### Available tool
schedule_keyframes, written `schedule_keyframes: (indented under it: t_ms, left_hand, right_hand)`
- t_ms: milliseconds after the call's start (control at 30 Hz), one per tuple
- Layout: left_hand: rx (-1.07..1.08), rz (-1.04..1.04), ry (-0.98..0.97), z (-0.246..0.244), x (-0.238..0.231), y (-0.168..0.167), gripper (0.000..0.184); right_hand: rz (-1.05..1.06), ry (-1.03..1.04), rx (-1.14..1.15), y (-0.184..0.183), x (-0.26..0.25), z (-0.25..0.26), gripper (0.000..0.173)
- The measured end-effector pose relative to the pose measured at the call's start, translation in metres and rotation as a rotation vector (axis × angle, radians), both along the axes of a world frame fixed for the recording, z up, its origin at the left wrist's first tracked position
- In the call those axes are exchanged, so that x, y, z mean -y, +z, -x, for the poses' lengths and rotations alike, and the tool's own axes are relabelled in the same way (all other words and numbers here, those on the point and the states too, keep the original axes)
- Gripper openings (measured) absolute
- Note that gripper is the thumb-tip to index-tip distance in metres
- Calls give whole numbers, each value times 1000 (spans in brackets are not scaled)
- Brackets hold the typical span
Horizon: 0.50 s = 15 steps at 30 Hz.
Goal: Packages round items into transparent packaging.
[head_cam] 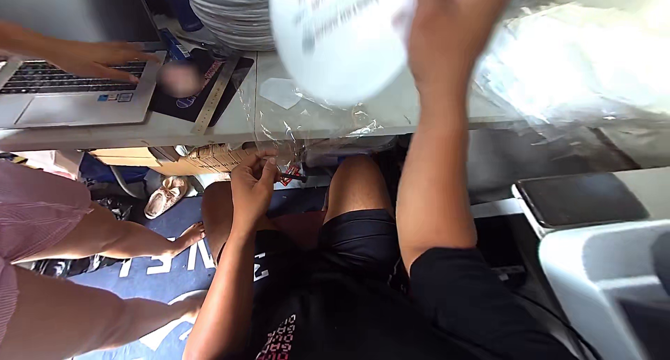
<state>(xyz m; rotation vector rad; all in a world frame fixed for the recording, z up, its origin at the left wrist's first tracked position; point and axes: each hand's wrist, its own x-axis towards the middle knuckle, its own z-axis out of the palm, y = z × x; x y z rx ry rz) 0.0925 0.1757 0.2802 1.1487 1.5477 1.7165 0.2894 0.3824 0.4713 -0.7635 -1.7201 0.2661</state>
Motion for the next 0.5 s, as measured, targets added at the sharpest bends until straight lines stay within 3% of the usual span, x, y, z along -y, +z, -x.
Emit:
schedule_keyframes:
  t_ms: [67, 133, 233, 333, 500]
  left_hand:
    - [-16, -30, 24, -5, 3, 11, 17]
    - [-32, -69, 22, -12, 8, 26, 22]
    - [-16, -193, -94, -6, -1, 13, 24]
    - [-4, -208, -109, -10, -4, 12, 26]
    - [-54, -178, -84, -12, -6, 10, 27]
  right_hand:
    - [272, 248, -41, -26, 37, -43, 44]
    - [527, 487, 1, -66, 71, -74, 20]
    - [768, 778, 94, -116, 77, -93, 27]
    - [887, 744, 98, -140, 77, -99, 30]
    - [867, 606, 53, -142, 72, -99, 32]
